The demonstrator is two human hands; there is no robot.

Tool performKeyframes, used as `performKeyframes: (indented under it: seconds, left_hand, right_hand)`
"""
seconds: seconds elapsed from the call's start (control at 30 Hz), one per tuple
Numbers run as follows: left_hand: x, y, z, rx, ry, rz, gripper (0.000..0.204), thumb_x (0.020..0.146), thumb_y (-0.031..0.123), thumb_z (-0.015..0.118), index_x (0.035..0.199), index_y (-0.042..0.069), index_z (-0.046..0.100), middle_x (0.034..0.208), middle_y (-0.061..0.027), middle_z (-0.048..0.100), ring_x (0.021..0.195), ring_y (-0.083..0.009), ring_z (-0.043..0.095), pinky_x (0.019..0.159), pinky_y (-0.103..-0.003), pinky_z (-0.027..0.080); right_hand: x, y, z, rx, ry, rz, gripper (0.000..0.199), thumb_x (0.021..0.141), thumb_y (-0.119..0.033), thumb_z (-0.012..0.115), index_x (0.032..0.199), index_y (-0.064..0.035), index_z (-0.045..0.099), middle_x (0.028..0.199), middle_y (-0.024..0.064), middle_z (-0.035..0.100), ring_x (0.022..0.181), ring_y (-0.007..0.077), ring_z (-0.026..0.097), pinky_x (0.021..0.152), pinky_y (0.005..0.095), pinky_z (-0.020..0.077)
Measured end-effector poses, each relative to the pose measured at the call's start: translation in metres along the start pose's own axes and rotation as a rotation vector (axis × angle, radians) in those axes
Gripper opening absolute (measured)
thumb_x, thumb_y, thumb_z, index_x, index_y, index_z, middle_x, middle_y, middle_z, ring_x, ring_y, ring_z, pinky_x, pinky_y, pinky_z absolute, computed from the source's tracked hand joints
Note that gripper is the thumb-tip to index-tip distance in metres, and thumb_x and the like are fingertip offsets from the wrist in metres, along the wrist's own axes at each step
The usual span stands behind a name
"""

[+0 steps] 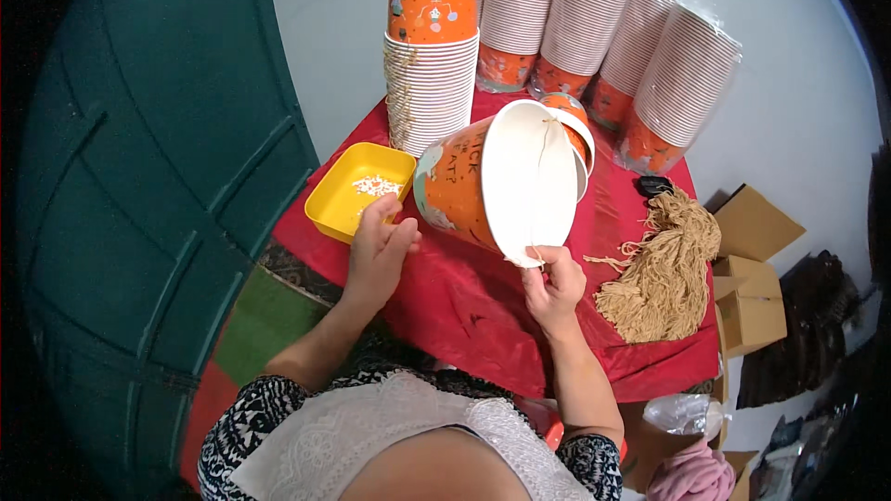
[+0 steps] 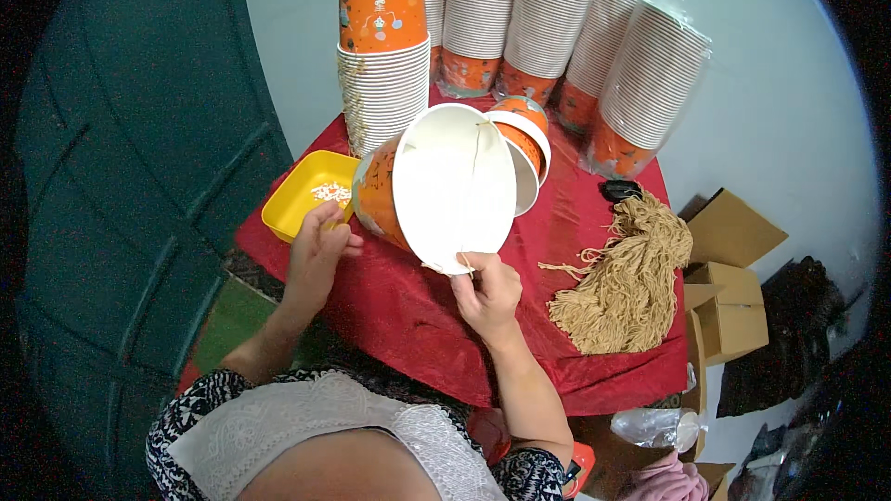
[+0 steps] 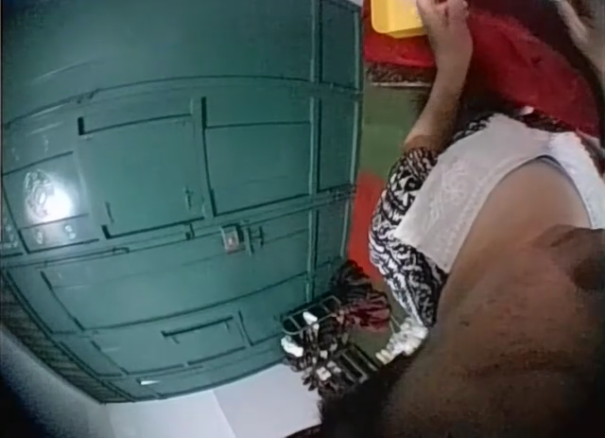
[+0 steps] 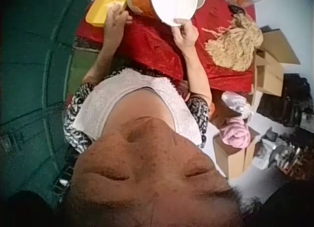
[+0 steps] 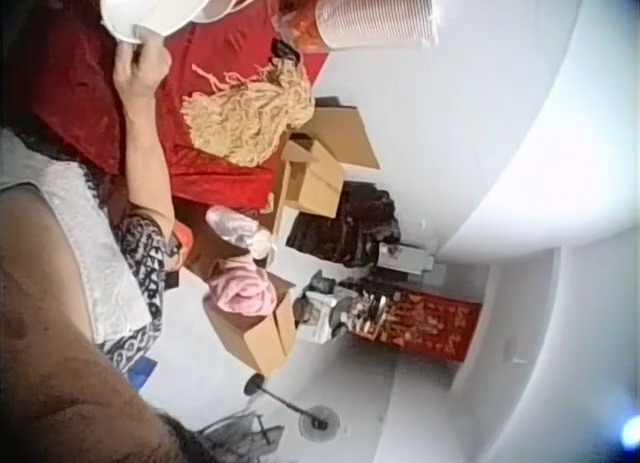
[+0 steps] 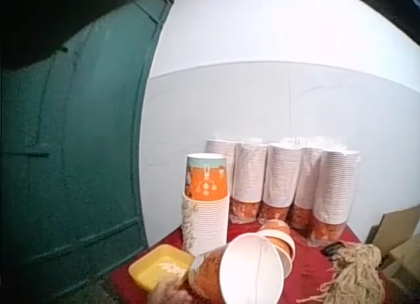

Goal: Threading a thin string through pre-punched holes in paper bowls to assemble them.

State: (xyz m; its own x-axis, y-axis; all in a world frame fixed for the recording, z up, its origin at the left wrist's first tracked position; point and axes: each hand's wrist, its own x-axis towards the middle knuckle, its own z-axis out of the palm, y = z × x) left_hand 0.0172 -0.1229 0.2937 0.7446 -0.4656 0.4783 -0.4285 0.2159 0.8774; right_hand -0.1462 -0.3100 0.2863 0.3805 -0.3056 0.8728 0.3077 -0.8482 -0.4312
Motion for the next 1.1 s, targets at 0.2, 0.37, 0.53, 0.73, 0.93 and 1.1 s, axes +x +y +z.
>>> performKeyframes:
  seconds: [0.2, 0.37, 0.53, 0.73, 0.93, 1.1]
  left_hand:
    - [0.006, 0.027, 0.017, -0.629, -0.185, -0.437, 0.032, 0.103, 0.019, 0.047, 0.124, -0.004, 0.047, 0.112, -0.0173, 0.065, 0.076, -0.0209, 0.068, 0.06, -0.032, 0.061]
    - [0.011, 0.032, 0.023, -0.655, 0.027, -0.294, 0.016, 0.099, 0.012, 0.052, 0.107, -0.001, 0.052, 0.095, -0.0138, 0.065, 0.067, -0.0205, 0.067, 0.059, -0.031, 0.059]
    - [0.048, 0.07, -0.024, -0.111, 0.127, 0.263, 0.007, 0.091, -0.006, 0.055, 0.092, 0.0, 0.057, 0.08, -0.0045, 0.056, 0.064, -0.0103, 0.058, 0.058, -0.025, 0.05]
    - [0.117, 0.134, -0.103, 0.738, 0.33, 0.727, 0.002, 0.088, -0.002, 0.062, 0.089, -0.001, 0.062, 0.083, -0.0068, 0.056, 0.073, -0.0146, 0.058, 0.063, -0.028, 0.048]
    - [0.238, 0.158, -0.14, 0.875, 0.369, 0.835, 0.012, 0.09, 0.012, 0.063, 0.093, 0.001, 0.067, 0.089, -0.01, 0.065, 0.078, -0.021, 0.066, 0.069, -0.032, 0.052]
    - [0.316, 0.158, -0.145, 0.599, 0.355, 0.692, 0.015, 0.09, 0.015, 0.064, 0.095, 0.002, 0.069, 0.081, -0.0062, 0.069, 0.068, -0.0135, 0.063, 0.06, -0.029, 0.051]
  right_hand:
    - [-0.013, 0.004, 0.005, 0.164, -0.011, 0.095, 0.007, 0.09, 0.002, 0.062, 0.097, -0.0003, 0.06, 0.068, 0.0012, 0.062, 0.058, 0.0075, 0.057, 0.052, 0.0219, 0.045]
    - [-0.018, 0.001, 0.011, 0.355, -0.061, 0.237, 0.02, 0.086, -0.002, 0.071, 0.103, -0.0004, 0.06, 0.079, 0.0059, 0.067, 0.063, 0.0099, 0.061, 0.058, 0.0241, 0.0484]
    - [-0.008, 0.0, 0.01, 0.456, -0.15, 0.292, 0.044, 0.085, 0.005, 0.056, 0.129, 0.0037, 0.048, 0.1, 0.015, 0.073, 0.065, 0.0098, 0.06, 0.061, 0.0243, 0.049]
    - [-0.003, 0.01, 0.0, 0.258, -0.172, 0.267, 0.033, 0.092, 0.001, 0.051, 0.125, 0.0045, 0.051, 0.09, 0.0144, 0.073, 0.069, 0.017, 0.067, 0.062, 0.0275, 0.0514]
    - [-0.001, 0.008, 0.004, 0.129, -0.218, 0.172, 0.027, 0.092, 0.0, 0.054, 0.119, 0.0039, 0.055, 0.085, 0.0149, 0.071, 0.07, 0.0219, 0.07, 0.064, 0.0308, 0.0546]
    - [-0.002, 0.012, 0.005, 0.092, -0.205, 0.157, 0.025, 0.092, 0.001, 0.055, 0.117, 0.0035, 0.056, 0.083, 0.0153, 0.071, 0.069, 0.0227, 0.07, 0.062, 0.0311, 0.0546]
